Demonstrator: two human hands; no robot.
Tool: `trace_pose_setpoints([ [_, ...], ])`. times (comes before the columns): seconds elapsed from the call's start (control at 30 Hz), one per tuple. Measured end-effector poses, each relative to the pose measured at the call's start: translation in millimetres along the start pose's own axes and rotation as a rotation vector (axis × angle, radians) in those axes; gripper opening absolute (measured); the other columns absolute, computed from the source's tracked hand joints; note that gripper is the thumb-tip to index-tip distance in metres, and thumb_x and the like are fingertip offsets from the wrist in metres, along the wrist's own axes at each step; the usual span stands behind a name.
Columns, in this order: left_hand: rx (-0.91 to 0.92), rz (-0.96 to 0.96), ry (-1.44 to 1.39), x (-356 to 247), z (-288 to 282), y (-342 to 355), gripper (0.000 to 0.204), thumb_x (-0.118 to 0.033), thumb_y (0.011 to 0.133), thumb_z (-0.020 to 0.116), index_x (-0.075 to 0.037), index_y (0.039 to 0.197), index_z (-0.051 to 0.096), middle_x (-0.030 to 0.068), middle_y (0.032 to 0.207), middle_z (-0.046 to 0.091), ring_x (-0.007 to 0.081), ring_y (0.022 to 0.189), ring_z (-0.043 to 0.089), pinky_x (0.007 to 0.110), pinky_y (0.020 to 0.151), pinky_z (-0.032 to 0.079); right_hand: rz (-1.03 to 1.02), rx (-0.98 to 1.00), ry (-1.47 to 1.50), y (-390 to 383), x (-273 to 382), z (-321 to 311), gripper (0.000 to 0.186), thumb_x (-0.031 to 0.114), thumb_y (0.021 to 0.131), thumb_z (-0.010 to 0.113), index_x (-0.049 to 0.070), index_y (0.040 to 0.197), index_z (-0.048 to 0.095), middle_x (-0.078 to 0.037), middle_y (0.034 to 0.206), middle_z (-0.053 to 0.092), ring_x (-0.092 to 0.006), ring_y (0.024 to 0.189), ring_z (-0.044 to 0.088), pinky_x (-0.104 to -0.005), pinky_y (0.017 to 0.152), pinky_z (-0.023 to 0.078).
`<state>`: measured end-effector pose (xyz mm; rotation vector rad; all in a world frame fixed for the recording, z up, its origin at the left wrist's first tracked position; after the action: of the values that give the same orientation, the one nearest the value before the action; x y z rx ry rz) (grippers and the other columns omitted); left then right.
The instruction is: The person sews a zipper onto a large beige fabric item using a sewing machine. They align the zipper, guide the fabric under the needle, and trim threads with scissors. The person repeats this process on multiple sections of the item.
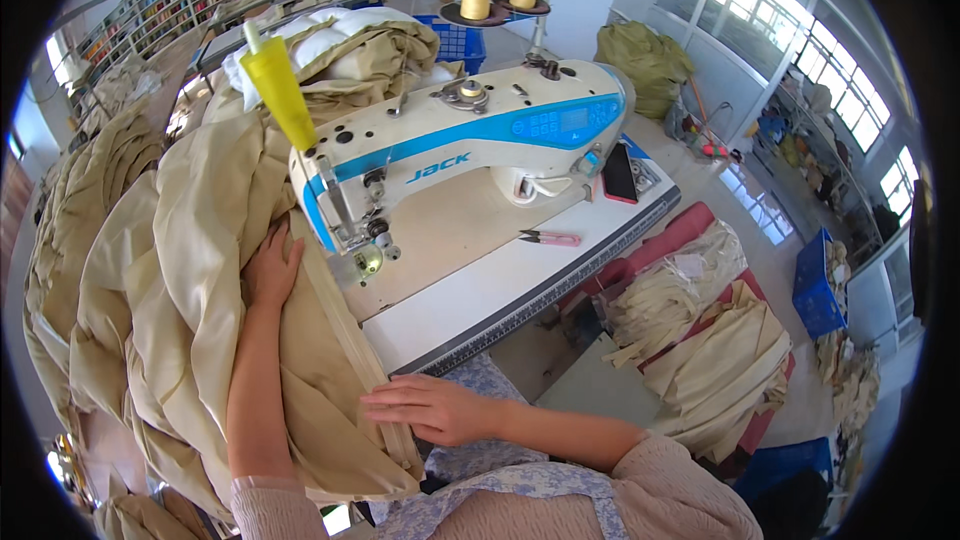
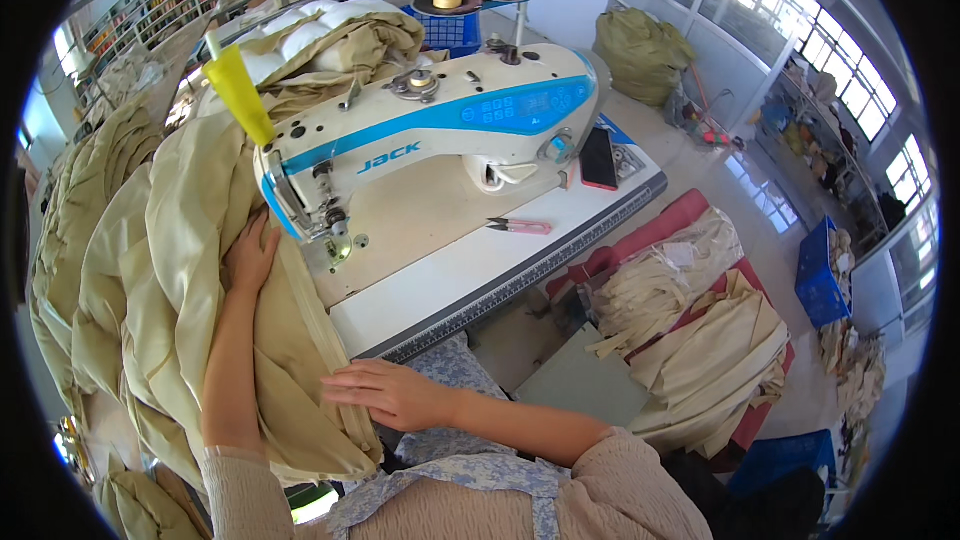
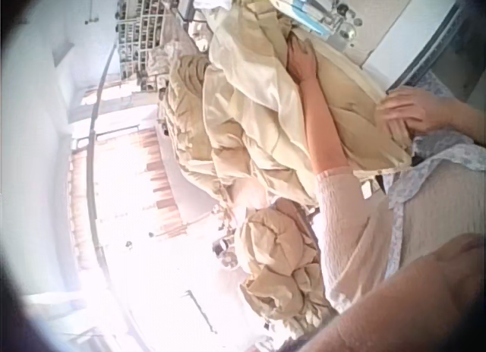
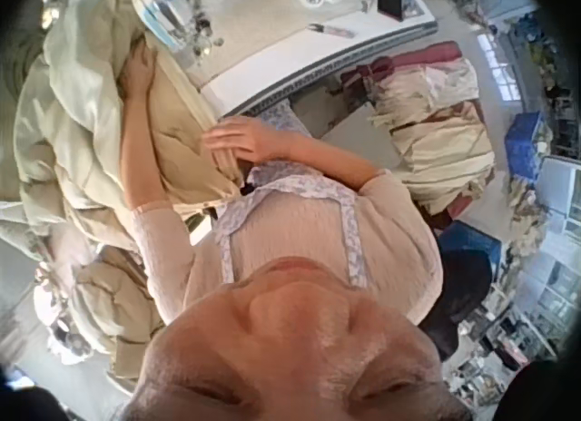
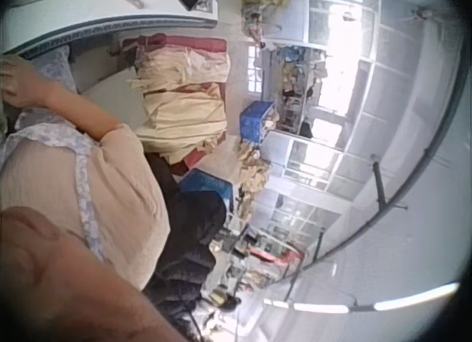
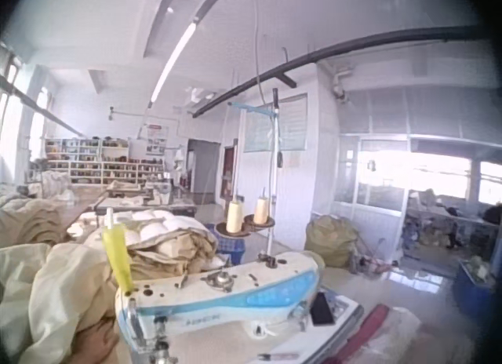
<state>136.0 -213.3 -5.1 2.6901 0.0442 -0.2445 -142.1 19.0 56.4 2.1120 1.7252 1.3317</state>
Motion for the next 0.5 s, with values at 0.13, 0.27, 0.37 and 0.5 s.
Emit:
trace_pose_setpoints([
  [0.13,-0.246,0.214,-0.148,-39,-50,-12,0.026,-0.02,0.096,0.065,-0.009,0.12,0.069,0.0118,0.117,0.067,0.0349,0.104,0.064,0.042,0.086,0.053,0.406,-0.524,-0.26,-65,-58,-134,0.017,0.006,0.092,0.071,0.006,0.109,0.072,-0.006,0.097,0.072,-0.024,0.086,0.065,-0.0355,0.079,0.051],
  [0.27,-0.15,0.283,-0.22,-53,-50,-21,0.015,-0.007,0.093,0.067,-0.004,0.106,0.072,0.0142,0.096,0.065,0.0375,0.09,0.062,0.044,0.077,0.052,0.734,-0.825,-0.373,-160,-113,-235,0.012,0.008,0.093,0.072,0.004,0.105,0.072,-0.006,0.091,0.067,-0.0157,0.078,0.062,-0.0286,0.068,0.049],
  [0.37,0.066,0.242,-0.215,-74,-71,-33,0.018,-0.006,0.094,0.064,-0.002,0.109,0.072,0.0153,0.099,0.066,0.0373,0.094,0.063,0.046,0.082,0.051,0.76,-0.867,-0.485,-196,-125,-270,0.012,0.009,0.094,0.072,0.004,0.104,0.072,-0.006,0.09,0.067,-0.0137,0.074,0.06,-0.0272,0.066,0.048],
  [0.5,0.0,0.298,-0.308,-127,-145,-77,0.019,-0.001,0.094,0.061,0.0,0.111,0.071,0.014,0.102,0.068,0.0344,0.094,0.064,0.043,0.084,0.051,1.008,-0.816,-0.448,-212,-177,-310,0.017,0.017,0.096,0.071,0.004,0.107,0.073,-0.01,0.092,0.072,-0.0131,0.08,0.067,-0.0292,0.067,0.052],
])
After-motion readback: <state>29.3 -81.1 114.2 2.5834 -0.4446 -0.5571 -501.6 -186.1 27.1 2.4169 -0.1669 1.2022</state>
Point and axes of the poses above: each hand's wrist, its own y-axis towards the middle knuckle, its own z-axis out of the palm, x = y × z, the point moved 10 cm from there along y, towards the middle knuckle
